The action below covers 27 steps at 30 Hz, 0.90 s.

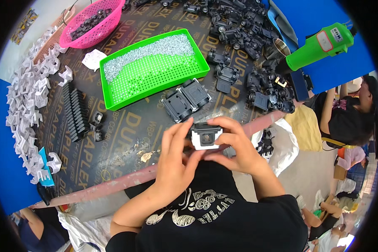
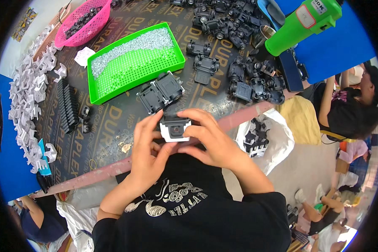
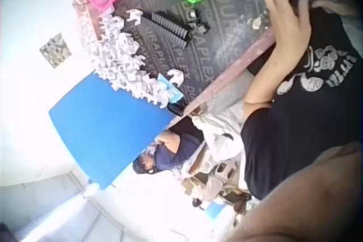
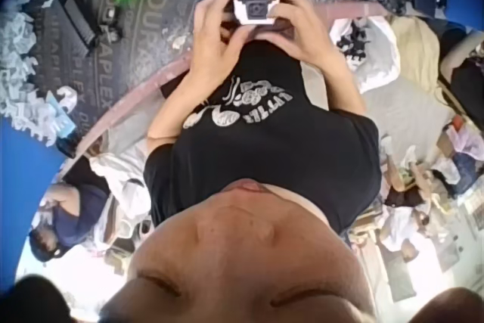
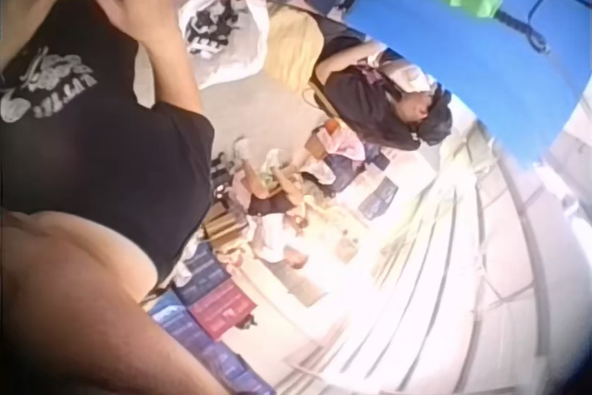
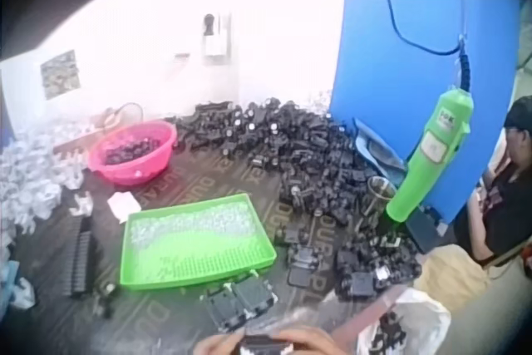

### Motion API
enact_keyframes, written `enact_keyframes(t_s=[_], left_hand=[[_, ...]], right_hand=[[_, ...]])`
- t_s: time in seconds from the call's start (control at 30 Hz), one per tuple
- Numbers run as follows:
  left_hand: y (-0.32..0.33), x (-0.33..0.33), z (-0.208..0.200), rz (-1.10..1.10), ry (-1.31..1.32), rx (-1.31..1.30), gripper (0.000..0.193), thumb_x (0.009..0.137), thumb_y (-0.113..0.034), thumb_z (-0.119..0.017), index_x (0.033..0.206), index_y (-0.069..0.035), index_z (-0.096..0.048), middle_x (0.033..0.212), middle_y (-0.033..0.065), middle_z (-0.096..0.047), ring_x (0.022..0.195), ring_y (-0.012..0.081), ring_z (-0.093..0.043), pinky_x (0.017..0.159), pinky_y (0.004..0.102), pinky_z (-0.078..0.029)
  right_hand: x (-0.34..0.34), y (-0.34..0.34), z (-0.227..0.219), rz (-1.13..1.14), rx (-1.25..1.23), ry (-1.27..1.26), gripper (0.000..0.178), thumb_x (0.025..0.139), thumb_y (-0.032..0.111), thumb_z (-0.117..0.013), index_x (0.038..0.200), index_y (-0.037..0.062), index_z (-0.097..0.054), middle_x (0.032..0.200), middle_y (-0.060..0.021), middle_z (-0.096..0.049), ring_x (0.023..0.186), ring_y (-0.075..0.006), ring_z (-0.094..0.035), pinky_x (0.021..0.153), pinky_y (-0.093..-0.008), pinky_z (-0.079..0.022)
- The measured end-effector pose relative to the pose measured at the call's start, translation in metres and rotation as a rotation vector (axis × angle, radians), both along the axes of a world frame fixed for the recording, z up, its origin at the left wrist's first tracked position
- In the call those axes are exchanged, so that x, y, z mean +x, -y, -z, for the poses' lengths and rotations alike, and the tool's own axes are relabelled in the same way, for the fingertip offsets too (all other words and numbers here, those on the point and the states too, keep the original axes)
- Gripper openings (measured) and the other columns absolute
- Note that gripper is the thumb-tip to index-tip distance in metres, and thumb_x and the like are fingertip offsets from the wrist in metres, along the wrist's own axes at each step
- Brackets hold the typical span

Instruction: Assembling small plastic chassis and components using an electric screwdriver.

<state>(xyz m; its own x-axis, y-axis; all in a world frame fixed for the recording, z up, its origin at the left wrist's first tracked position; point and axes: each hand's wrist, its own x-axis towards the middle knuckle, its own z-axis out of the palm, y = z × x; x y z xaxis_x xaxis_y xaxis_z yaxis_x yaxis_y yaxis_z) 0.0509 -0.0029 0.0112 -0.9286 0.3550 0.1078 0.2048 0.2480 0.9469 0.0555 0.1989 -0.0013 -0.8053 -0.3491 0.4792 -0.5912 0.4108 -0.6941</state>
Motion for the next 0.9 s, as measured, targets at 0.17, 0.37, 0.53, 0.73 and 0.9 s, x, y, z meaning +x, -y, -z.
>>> enact_keyframes(t_s=[0.17, 0.37, 0.53, 0.73, 0.9], left_hand=[[0.002, 0.002, 0.021, -0.032, -0.162, 0.149, 0.057, 0.078, 0.013, -0.067, 0.129, -0.002, -0.047, 0.139, 0.0189, -0.036, 0.108, 0.0272, -0.061, 0.079, 0.0295, -0.058], [-0.004, 0.008, 0.031, -0.109, -0.187, 0.463, 0.068, 0.072, 0.010, -0.074, 0.131, 0.001, -0.042, 0.141, 0.0210, -0.036, 0.120, 0.0283, -0.053, 0.089, 0.0344, -0.054], [0.000, 0.012, 0.038, -0.212, -0.414, 0.098, 0.075, 0.068, 0.006, -0.078, 0.135, 0.001, -0.044, 0.132, 0.0201, -0.048, 0.119, 0.0333, -0.050, 0.094, 0.0374, -0.047], [-0.002, 0.013, 0.043, -0.286, -0.551, 0.135, 0.071, 0.066, 0.007, -0.077, 0.131, 0.000, -0.048, 0.129, 0.0182, -0.050, 0.114, 0.0330, -0.053, 0.093, 0.0387, -0.046], [-0.002, 0.009, 0.035, -0.248, -0.727, 0.040, 0.072, 0.064, 0.008, -0.078, 0.129, -0.003, -0.050, 0.125, 0.0169, -0.053, 0.108, 0.0339, -0.055, 0.090, 0.0412, -0.046]], right_hand=[[0.016, 0.009, 0.007, 0.089, -0.254, 0.114, 0.056, 0.071, 0.005, -0.083, 0.118, 0.0043, -0.053, 0.129, -0.0178, -0.054, 0.116, -0.0345, -0.055, 0.096, -0.0399, -0.047], [0.010, 0.023, -0.022, 0.093, -0.051, 0.014, 0.050, 0.071, 0.005, -0.083, 0.116, 0.0023, -0.060, 0.124, -0.0156, -0.055, 0.110, -0.0305, -0.058, 0.088, -0.0371, -0.050], [0.013, 0.037, -0.023, 0.188, -0.045, 0.000, 0.051, 0.067, 0.008, -0.086, 0.112, 0.0012, -0.062, 0.120, -0.0148, -0.057, 0.106, -0.0293, -0.059, 0.086, -0.0367, -0.051], [0.015, 0.044, -0.024, 0.270, -0.119, 0.022, 0.052, 0.066, 0.009, -0.086, 0.111, 0.0015, -0.062, 0.115, -0.0147, -0.060, 0.104, -0.0290, -0.061, 0.085, -0.0366, -0.051], [0.015, 0.040, -0.029, 0.228, -0.318, 0.321, 0.037, 0.068, 0.005, -0.085, 0.095, 0.0039, -0.060, 0.121, -0.0149, -0.056, 0.106, -0.0285, -0.061, 0.086, -0.0369, -0.051]])
